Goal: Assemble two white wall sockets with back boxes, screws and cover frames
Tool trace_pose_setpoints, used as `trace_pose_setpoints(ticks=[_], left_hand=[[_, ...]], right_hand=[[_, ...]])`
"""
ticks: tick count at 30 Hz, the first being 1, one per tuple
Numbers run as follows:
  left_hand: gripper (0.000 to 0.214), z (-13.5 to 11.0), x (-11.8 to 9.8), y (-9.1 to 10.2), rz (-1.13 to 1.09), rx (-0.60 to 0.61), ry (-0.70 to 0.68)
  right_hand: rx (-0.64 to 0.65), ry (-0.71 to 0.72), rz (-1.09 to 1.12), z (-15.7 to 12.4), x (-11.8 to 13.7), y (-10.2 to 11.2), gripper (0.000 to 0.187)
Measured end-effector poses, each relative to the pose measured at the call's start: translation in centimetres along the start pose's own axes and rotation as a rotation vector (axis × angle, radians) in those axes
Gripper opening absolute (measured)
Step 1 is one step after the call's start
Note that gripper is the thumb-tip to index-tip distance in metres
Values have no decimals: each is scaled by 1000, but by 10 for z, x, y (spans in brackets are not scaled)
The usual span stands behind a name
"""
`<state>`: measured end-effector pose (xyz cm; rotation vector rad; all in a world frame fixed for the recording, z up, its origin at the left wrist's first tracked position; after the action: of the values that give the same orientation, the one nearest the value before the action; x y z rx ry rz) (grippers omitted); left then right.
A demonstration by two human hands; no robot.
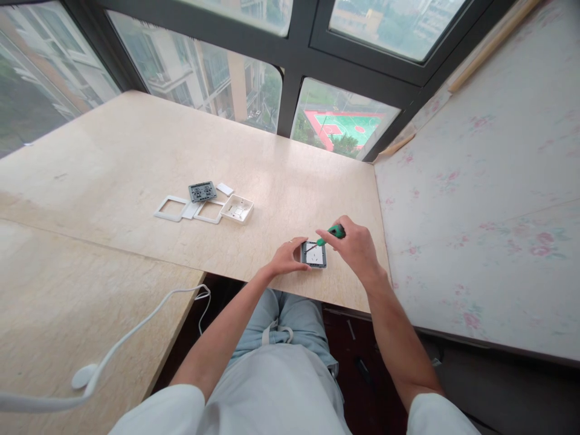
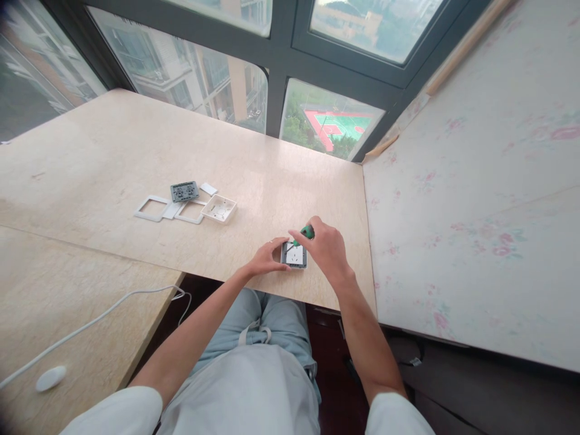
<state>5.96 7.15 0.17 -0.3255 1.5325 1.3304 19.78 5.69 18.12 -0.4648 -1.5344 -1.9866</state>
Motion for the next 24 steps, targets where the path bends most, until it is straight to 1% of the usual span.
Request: trace_pose_setpoints(ticks=[2, 4, 6, 9, 11, 13, 15, 19, 21, 24], left_hand=[[92, 0, 0, 0, -5, -1, 0], [92, -1, 0, 0, -6, -2, 1], [91, -1, -1, 1, -6, 1, 3], [89, 0, -2, 1, -9, 5, 0], [87, 0, -3, 1, -11, 9, -1], [86, 0, -3, 1, -11, 9, -1], [88, -1, -2, 0, -13, 5, -4], [93, -2, -1, 0, -14, -3, 4], [93, -2, -1, 0, -14, 1, 12], [92, -2, -1, 1, -18, 7, 18]], right_hand=[[-89, -14, -129, -1, 1, 2, 47], [-100, -21, -142, -2, 1, 1, 48], [-35, 14, 11, -3, 0, -4, 43], [83, 114, 356, -5, 3, -10, 37], [132, 146, 493, -7, 4, -13, 34], [180, 140, 553, -8, 4, -14, 27], [255, 124, 595, -9, 4, -15, 24], [413, 79, 644, -9, 3, -13, 25], [405, 34, 621, -8, 0, -10, 26], [281, -32, 466, -5, -5, -4, 26]])
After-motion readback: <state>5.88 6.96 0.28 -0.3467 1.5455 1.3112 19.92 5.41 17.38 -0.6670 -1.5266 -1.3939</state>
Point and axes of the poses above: each hand's wrist, its own z-axis towards the middle knuckle, its own y-axis out of the back of the hand, x = y × z, the point moved 6 cm from there along z, towards the middle knuckle, and after that the axes turned 12 degrees about z, right-handed, at the moved point
